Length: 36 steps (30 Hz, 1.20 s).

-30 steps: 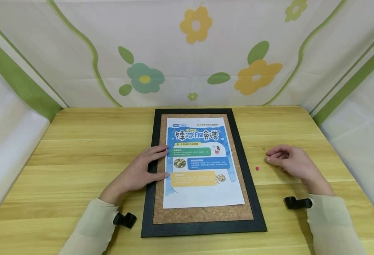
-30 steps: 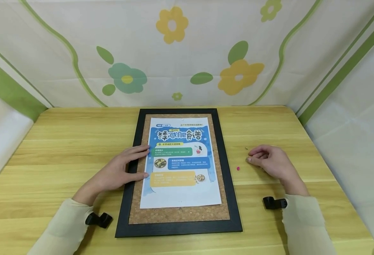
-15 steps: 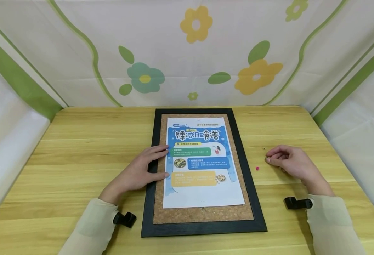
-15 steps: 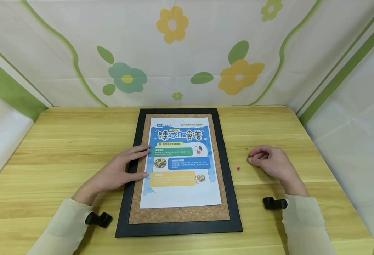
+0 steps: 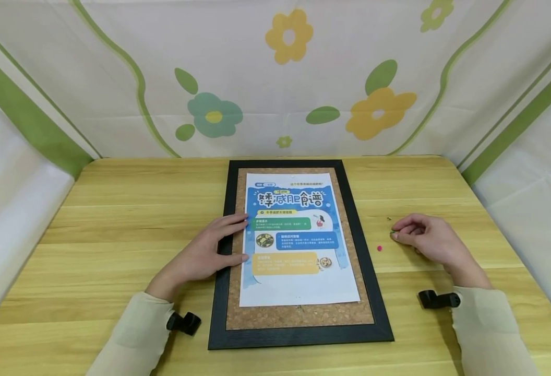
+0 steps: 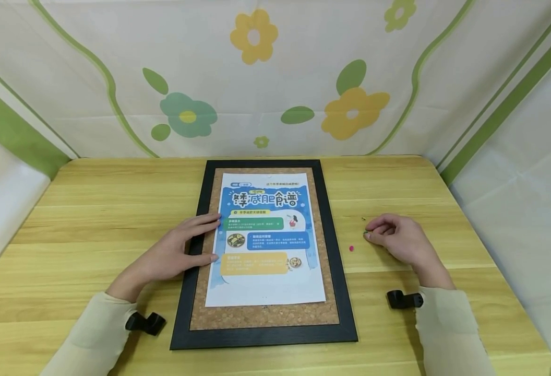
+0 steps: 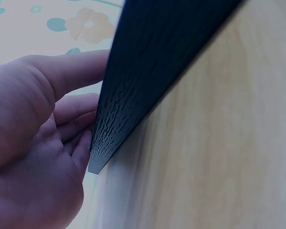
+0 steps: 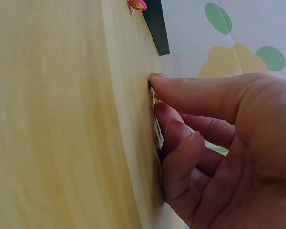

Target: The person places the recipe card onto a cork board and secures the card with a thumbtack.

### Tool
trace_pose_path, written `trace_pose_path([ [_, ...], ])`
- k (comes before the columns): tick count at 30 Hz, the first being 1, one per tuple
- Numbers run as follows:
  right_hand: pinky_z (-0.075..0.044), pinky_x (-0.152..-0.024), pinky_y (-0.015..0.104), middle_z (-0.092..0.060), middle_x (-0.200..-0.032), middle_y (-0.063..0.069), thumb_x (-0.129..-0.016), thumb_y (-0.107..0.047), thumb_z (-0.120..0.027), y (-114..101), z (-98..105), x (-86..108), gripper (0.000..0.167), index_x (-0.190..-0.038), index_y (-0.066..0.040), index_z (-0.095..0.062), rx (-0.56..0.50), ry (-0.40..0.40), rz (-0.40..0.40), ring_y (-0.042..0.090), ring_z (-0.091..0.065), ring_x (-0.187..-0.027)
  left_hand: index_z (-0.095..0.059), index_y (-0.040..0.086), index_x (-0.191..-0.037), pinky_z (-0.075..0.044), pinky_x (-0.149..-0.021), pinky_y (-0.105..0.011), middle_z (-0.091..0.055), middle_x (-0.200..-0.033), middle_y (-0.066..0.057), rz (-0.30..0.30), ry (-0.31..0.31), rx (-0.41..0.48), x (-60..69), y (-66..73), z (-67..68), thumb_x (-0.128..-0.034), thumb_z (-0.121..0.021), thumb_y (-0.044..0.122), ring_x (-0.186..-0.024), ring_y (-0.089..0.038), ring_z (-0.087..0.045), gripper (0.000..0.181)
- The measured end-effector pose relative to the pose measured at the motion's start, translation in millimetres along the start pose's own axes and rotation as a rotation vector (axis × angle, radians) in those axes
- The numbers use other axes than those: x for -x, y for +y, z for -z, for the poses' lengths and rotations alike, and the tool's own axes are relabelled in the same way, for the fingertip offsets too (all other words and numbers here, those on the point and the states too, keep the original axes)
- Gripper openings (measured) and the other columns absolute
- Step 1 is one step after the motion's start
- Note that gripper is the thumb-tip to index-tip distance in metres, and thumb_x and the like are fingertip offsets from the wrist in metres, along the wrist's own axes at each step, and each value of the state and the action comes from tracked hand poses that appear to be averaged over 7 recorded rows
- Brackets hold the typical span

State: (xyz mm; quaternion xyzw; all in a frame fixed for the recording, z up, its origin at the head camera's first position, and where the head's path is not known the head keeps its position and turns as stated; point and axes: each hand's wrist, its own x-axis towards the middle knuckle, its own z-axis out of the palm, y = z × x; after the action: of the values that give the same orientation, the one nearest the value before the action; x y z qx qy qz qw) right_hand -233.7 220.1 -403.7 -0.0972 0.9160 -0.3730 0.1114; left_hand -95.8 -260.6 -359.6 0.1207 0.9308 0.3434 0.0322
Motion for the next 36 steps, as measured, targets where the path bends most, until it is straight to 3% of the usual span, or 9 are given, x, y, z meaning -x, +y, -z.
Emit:
trace_pose_path([
  [11, -0.047, -0.065, 0.025, -0.071, -0.102, 0.006, -0.103, -0.036, -0.076, -1.4, 1.4, 0.6, 0.037, -0.122, -0.005, -0.072, -0.004, -0.003, 0.0, 0.012, -0.057, -0.079, -0.051, 0.006, -0.16, -0.03, -0.128, -0.069, -0.036, -0.175, -0.011, 0.009, -0.005, 0.015, -1.5, 1.9, 1.1, -0.0956, -0.083, 0.02, -0.164, -0.043, -0.028, 0.073],
  [19, -0.049, -0.059, 0.027, -0.071, -0.098, 0.002, -0.102, -0.039, -0.076, -0.7, 1.3, 0.9, 0.038, -0.122, -0.007, -0.073, -0.018, 0.007, -0.005, 0.012, -0.056, -0.071, -0.054, 0.007, -0.158, -0.03, -0.128, -0.069, -0.039, -0.174, -0.01, 0.017, 0.007, 0.011, -2.8, 1.4, 0.6, -0.0936, -0.086, 0.02, -0.163, -0.043, -0.03, 0.073],
  [26, -0.048, -0.067, 0.024, -0.074, -0.099, 0.005, -0.102, -0.037, -0.076, 1.3, 0.0, 2.2, 0.031, -0.116, -0.01, -0.076, 0.02, 0.034, 0.017, 0.012, -0.06, -0.078, -0.055, 0.005, -0.157, -0.032, -0.127, -0.069, -0.041, -0.173, -0.011, 0.008, 0.011, 0.001, -2.4, 1.1, -0.3, -0.0931, -0.086, 0.02, -0.162, -0.043, -0.032, 0.073],
  [36, -0.048, -0.068, 0.024, -0.075, -0.101, 0.007, -0.102, -0.037, -0.076, 0.4, -2.6, 3.4, 0.03, -0.114, -0.009, -0.077, 0.03, 0.042, 0.027, 0.013, -0.062, -0.079, -0.055, 0.006, -0.157, -0.032, -0.127, -0.069, -0.041, -0.173, -0.011, 0.013, 0.014, -0.005, -2.0, 2.3, -1.0, -0.0932, -0.086, 0.021, -0.162, -0.043, -0.032, 0.073],
])
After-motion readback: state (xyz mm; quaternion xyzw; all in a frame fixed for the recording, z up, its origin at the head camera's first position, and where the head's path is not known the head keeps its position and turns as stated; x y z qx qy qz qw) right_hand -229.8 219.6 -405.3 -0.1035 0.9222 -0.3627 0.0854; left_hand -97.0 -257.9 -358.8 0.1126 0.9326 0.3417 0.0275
